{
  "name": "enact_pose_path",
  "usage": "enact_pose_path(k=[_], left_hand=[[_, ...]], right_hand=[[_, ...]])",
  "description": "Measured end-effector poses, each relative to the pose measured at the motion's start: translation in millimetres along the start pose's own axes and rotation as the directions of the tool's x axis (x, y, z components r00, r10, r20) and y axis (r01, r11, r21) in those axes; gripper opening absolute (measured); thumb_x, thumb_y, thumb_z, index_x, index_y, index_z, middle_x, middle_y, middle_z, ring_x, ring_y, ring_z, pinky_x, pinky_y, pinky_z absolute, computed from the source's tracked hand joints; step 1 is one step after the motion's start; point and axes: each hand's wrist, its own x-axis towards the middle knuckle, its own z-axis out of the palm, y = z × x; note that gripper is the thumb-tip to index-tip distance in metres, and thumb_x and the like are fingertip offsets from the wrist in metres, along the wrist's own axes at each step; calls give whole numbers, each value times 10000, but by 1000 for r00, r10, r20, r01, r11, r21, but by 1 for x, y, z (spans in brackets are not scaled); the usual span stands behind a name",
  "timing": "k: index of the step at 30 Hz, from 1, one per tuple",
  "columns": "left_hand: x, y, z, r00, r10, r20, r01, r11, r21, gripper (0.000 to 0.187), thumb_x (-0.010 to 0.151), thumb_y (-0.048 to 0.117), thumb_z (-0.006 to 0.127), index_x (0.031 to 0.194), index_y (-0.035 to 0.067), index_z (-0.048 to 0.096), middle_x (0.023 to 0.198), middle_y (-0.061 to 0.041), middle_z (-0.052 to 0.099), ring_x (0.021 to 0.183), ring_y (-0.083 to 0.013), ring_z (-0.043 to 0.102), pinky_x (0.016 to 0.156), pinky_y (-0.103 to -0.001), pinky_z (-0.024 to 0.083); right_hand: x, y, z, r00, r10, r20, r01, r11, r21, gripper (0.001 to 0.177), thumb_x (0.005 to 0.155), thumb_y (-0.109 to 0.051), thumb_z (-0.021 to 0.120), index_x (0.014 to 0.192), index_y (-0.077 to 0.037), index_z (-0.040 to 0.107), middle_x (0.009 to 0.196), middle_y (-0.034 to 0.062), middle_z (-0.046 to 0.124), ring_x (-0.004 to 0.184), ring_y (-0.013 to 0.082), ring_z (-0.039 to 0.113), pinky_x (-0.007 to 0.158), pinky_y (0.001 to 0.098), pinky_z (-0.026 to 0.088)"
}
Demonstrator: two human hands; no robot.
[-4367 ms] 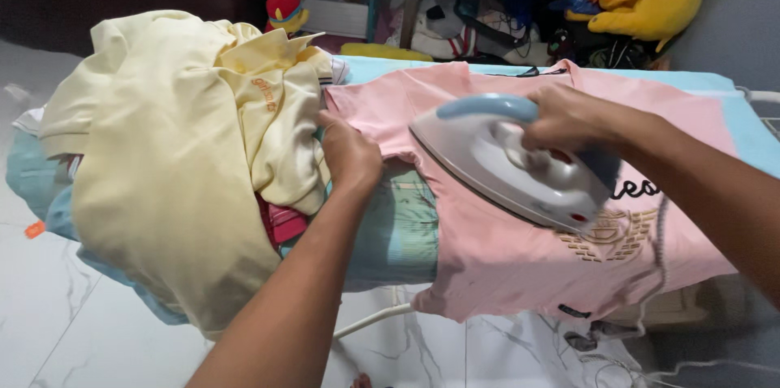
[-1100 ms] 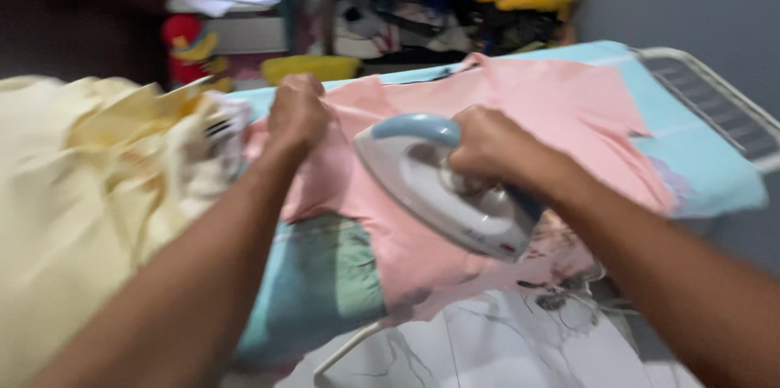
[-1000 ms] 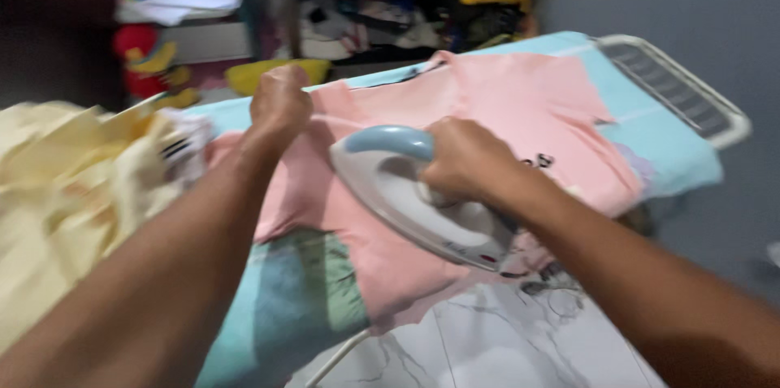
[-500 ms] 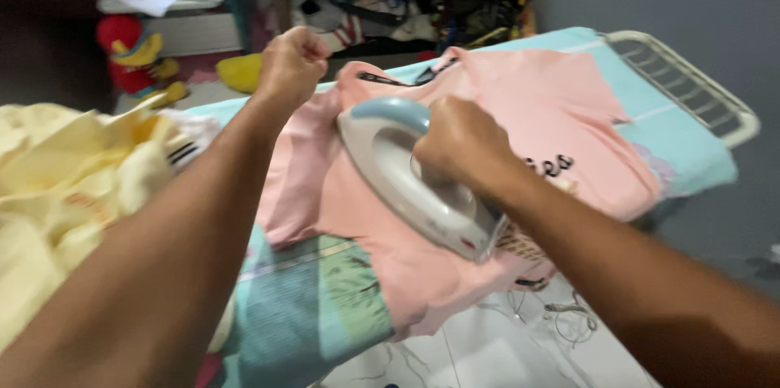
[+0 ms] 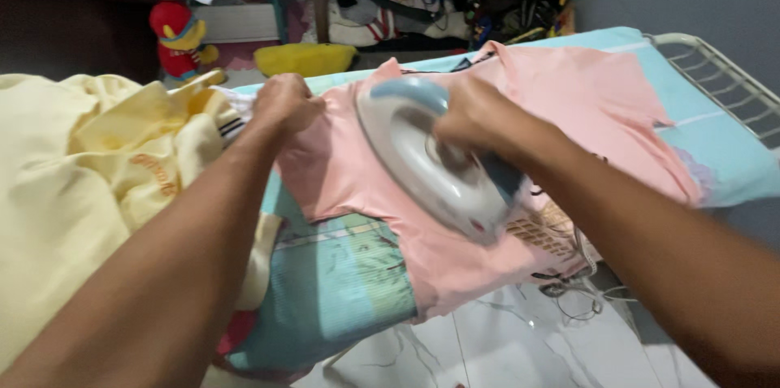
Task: The person irons a pink t-shirt on an ironing board. They smooth the fabric with their hands and move the iron across the shirt's surface, including the sleeves and body, to remove wrinkles.
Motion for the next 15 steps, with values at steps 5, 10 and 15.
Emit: enact_pose_path(k=[5, 10, 15], left_hand=[[6, 4, -20, 984, -25, 178, 37, 997, -62, 257, 747, 213, 800, 939, 42, 805, 1019, -238, 754, 984, -355, 735, 895, -420, 559], [4, -4, -19, 999, 33, -30, -39, 975, -221, 260, 751, 140, 760, 998, 60, 770, 1018, -193, 758, 989, -326, 738, 901, -409, 554], [-16, -16, -18, 989, -57, -135, 25, 973, -229, 420, 846, 207, 778, 1194, 55, 599, 1130, -243, 683, 1089, -412, 653, 922, -474, 509]], right_hand=[[-70, -2, 1, 999, 28, -37, -27, 999, 36, 253, 647, -88, 668, 861, 6, 764, 643, 201, 727, 568, 308, 710, 576, 434, 529], [-43, -8, 10, 992, 59, -110, -69, 993, -94, 216, 609, -59, 700, 798, 37, 742, 676, 254, 712, 624, 363, 735, 628, 458, 558], [52, -21, 28, 957, -156, -244, 95, 965, -246, 220, 712, -103, 702, 806, 95, 724, 743, 331, 660, 671, 415, 698, 649, 478, 555]])
